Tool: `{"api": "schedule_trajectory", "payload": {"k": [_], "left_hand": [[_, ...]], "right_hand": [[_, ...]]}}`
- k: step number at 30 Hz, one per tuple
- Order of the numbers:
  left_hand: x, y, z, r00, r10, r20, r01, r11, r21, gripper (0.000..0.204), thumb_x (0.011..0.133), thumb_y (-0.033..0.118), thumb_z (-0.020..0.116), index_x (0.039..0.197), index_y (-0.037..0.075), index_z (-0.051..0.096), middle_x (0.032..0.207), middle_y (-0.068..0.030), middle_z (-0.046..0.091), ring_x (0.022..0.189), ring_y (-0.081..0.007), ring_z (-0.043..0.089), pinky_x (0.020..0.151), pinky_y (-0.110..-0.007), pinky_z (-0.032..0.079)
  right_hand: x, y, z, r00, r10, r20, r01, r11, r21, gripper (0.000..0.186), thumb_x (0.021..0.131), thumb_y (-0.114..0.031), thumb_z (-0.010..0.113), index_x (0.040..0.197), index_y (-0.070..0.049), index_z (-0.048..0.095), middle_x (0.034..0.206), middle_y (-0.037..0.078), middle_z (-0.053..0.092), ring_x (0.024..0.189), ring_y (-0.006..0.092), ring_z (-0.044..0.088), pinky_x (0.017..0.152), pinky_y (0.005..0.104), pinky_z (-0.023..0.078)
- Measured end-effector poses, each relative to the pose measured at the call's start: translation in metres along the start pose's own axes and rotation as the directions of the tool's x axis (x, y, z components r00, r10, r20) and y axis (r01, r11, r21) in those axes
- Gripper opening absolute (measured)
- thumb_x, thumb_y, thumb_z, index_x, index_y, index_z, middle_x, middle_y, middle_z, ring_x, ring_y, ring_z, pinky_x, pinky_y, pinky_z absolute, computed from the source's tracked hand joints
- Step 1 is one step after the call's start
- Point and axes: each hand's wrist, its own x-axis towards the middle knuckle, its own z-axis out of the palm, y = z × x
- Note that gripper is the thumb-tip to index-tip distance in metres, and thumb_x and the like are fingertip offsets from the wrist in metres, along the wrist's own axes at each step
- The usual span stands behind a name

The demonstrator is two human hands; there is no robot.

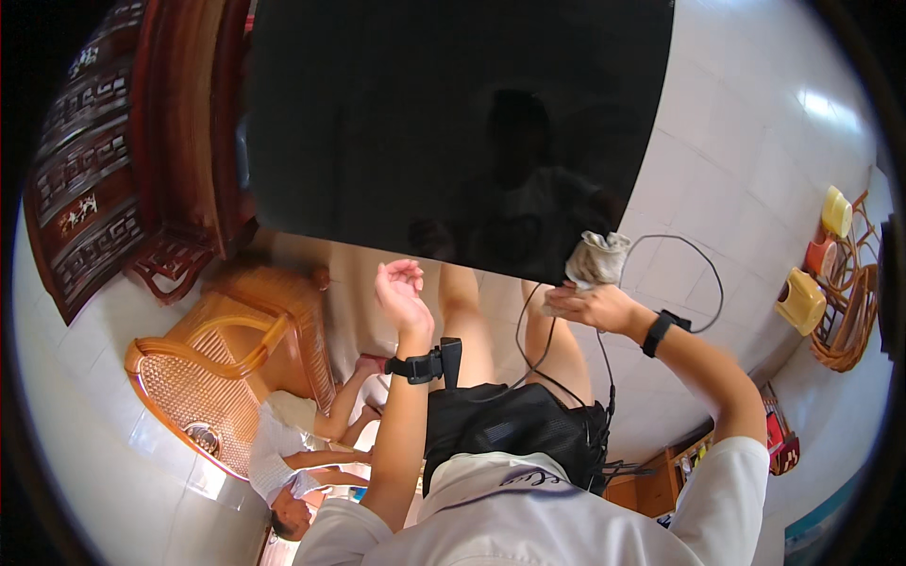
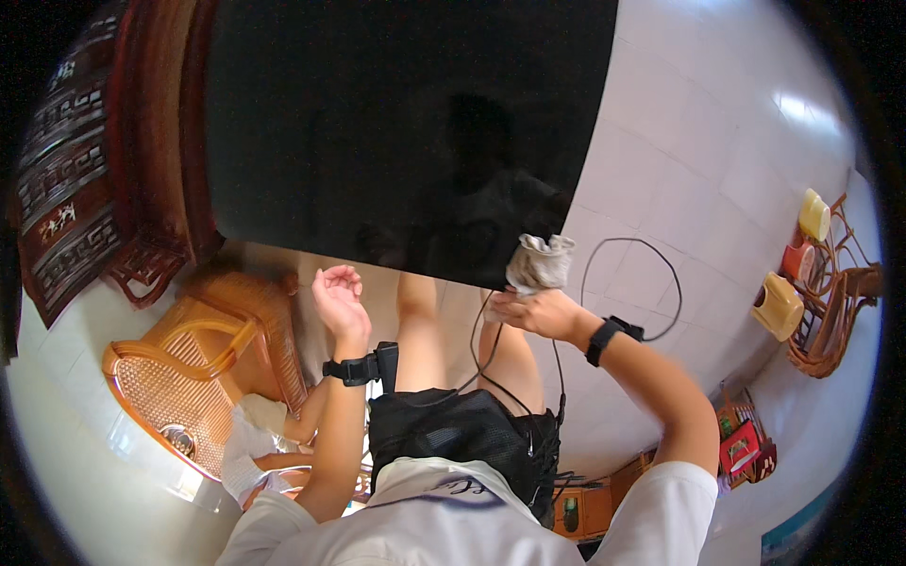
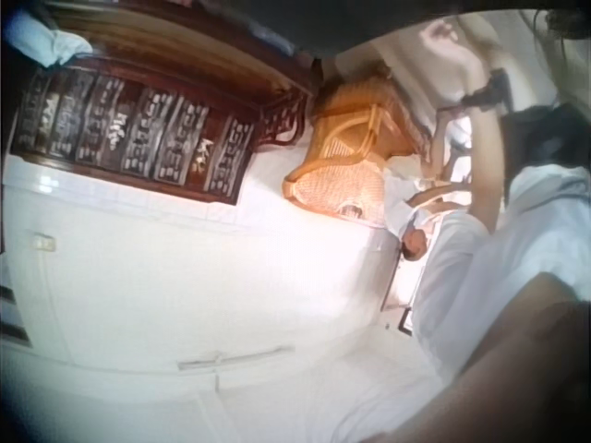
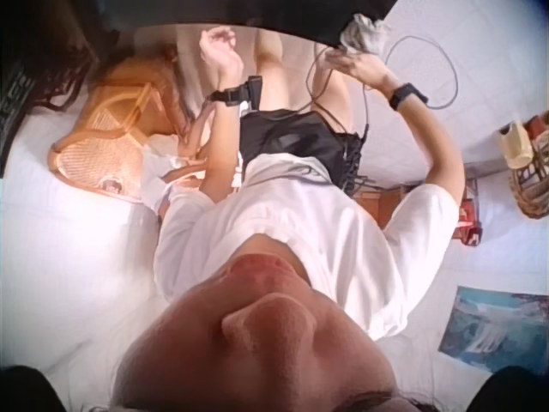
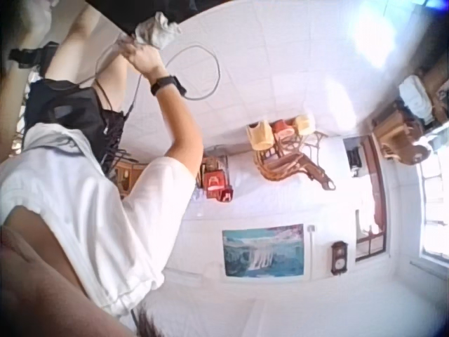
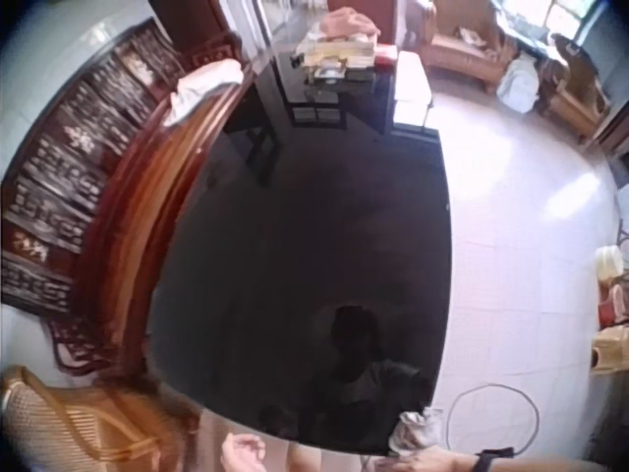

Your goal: The person clears books and items from a dark table and wipes the surface with a white cloth.

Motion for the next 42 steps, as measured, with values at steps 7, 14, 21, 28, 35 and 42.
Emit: {"api": "schedule_trajectory", "payload": {"k": [7,14,21,28,35,42], "left_hand": [[-0.014,-0.009,0.024,0.995,-0.039,0.089,0.038,0.999,0.014,0.036,0.088,0.029,0.036,0.075,0.001,0.054,0.072,-0.0089,0.057,0.064,-0.015,0.05,0.056,-0.026,0.036],[-0.026,-0.016,0.039,0.974,0.012,0.224,-0.031,0.996,0.082,0.039,0.09,0.028,0.034,0.076,0.0,0.056,0.073,-0.01,0.058,0.064,-0.0148,0.05,0.057,-0.026,0.037],[-0.056,-0.024,0.088,0.766,-0.283,0.577,0.198,0.958,0.206,0.039,0.091,0.033,0.035,0.105,0.0,0.05,0.107,-0.0153,0.054,0.093,-0.021,0.055,0.076,-0.033,0.045],[-0.109,-0.014,0.16,0.582,-0.152,0.799,0.259,0.966,-0.005,0.059,0.087,0.034,0.049,0.132,0.01,0.02,0.128,-0.0049,0.033,0.118,-0.0164,0.034,0.093,-0.035,0.037],[-0.117,-0.02,0.113,0.418,-0.556,0.719,0.334,0.83,0.447,0.029,0.089,0.018,0.046,0.113,0.001,0.049,0.105,-0.0039,0.055,0.099,-0.0106,0.05,0.083,-0.024,0.041],[-0.102,-0.016,0.112,0.41,-0.639,0.651,0.475,0.759,0.446,0.051,0.093,0.043,0.021,0.116,0.002,0.044,0.107,-0.0078,0.053,0.099,-0.0143,0.052,0.086,-0.026,0.041]], "right_hand": [[-0.15,0.063,0.035,0.86,0.498,0.113,-0.511,0.843,0.169,0.03,0.075,-0.003,0.047,0.092,-0.02,0.064,0.114,-0.005,0.054,0.115,0.015,0.042,0.095,0.03,0.038],[-0.15,0.088,-0.054,0.425,0.788,-0.446,-0.637,0.61,0.471,0.031,0.078,0.008,0.048,0.099,-0.009,0.063,0.11,0.006,0.058,0.109,0.0232,0.049,0.088,0.0284,0.042],[-0.032,0.04,-0.145,-0.048,0.847,-0.529,0.506,0.477,0.718,0.028,0.086,-0.007,0.05,0.114,-0.004,0.052,0.098,0.006,0.059,0.083,0.0132,0.057,0.073,0.0273,0.048],[0.037,-0.025,-0.115,0.193,0.851,-0.488,0.318,0.416,0.852,0.033,0.088,-0.01,0.047,0.12,-0.004,0.043,0.106,0.009,0.054,0.097,0.014,0.05,0.086,0.0265,0.039],[-0.008,-0.051,-0.08,0.303,0.69,-0.658,-0.106,0.71,0.696,0.068,0.07,-0.03,0.067,0.126,-0.005,0.039,0.131,0.021,0.028,0.119,0.0355,0.031,0.098,0.0424,0.026],[-0.005,-0.081,-0.099,0.718,0.515,-0.469,-0.373,0.853,0.365,0.056,0.052,-0.04,0.075,0.102,-0.019,0.059,0.108,0.014,0.045,0.108,0.0366,0.042,0.091,0.0519,0.033]]}}
